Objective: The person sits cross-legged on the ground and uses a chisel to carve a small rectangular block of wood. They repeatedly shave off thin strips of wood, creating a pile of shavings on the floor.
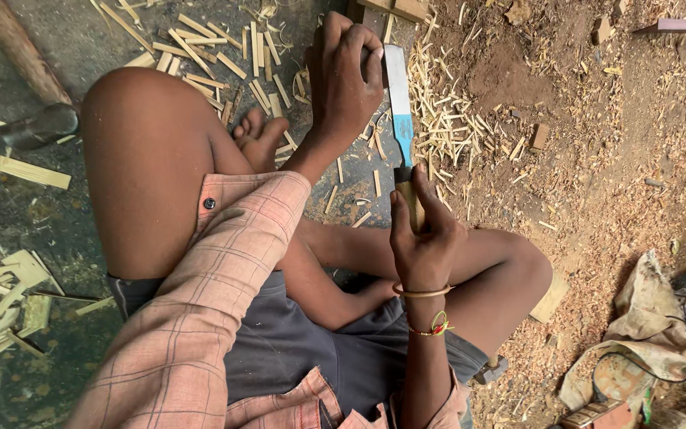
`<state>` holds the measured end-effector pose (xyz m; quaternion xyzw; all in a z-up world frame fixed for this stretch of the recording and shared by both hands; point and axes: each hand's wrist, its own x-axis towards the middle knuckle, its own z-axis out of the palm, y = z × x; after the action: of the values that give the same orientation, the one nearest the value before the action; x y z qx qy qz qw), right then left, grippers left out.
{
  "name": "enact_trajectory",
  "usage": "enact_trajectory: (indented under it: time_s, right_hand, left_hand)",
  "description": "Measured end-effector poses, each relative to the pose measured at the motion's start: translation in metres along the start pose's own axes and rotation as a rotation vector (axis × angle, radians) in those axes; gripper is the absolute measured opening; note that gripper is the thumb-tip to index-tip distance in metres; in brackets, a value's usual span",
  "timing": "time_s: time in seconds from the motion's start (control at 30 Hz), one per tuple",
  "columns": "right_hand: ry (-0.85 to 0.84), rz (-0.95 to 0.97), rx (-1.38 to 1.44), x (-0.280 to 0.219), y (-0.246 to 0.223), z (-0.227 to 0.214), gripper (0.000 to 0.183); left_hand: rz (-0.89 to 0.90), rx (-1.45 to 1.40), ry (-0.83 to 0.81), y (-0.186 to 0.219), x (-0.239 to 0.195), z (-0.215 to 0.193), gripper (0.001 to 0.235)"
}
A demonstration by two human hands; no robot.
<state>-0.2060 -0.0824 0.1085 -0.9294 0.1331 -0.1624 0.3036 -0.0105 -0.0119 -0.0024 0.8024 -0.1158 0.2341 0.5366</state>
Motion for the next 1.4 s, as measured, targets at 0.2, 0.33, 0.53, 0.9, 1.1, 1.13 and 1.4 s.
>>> enact_trajectory:
  time_s: [0.2, 0.33, 0.53, 0.9, 1.1, 1.13, 1.4]
  right_hand:
    - [-0.031, 0.224, -0.024, 0.000, -0.003, 0.012, 0.046]
    - [0.033, 0.099, 0.035, -0.001, 0.000, 0.025, 0.042]
    - [0.083, 0.052, -0.023, 0.023, 0.001, 0.034, 0.042]
    - [0.060, 0.182, 0.108, -0.006, 0.002, -0.005, 0.044]
    - [-0.018, 0.060, 0.152, 0.003, -0.009, 0.002, 0.043]
    - [-0.046, 0.109, 0.113, 0.004, -0.010, -0.005, 0.045]
    - [-0.225, 0.354, -0.269, 0.026, -0.036, -0.029, 0.051]
  left_hand:
    - [0.014, 0.012, 0.044, -0.004, -0.002, 0.005, 0.018]
    - [-0.017, 0.001, 0.032, -0.003, -0.006, 0.006, 0.018]
    - [-0.042, 0.024, -0.009, 0.008, 0.003, -0.002, 0.016]
    - [-0.073, 0.038, -0.014, 0.010, -0.005, -0.010, 0.020]
    - [-0.044, 0.006, 0.005, 0.007, 0.008, -0.013, 0.019]
    - [-0.056, -0.003, 0.003, 0.011, 0.007, -0.010, 0.019]
    - [-0.065, -0.028, -0.014, 0.015, 0.006, -0.012, 0.021]
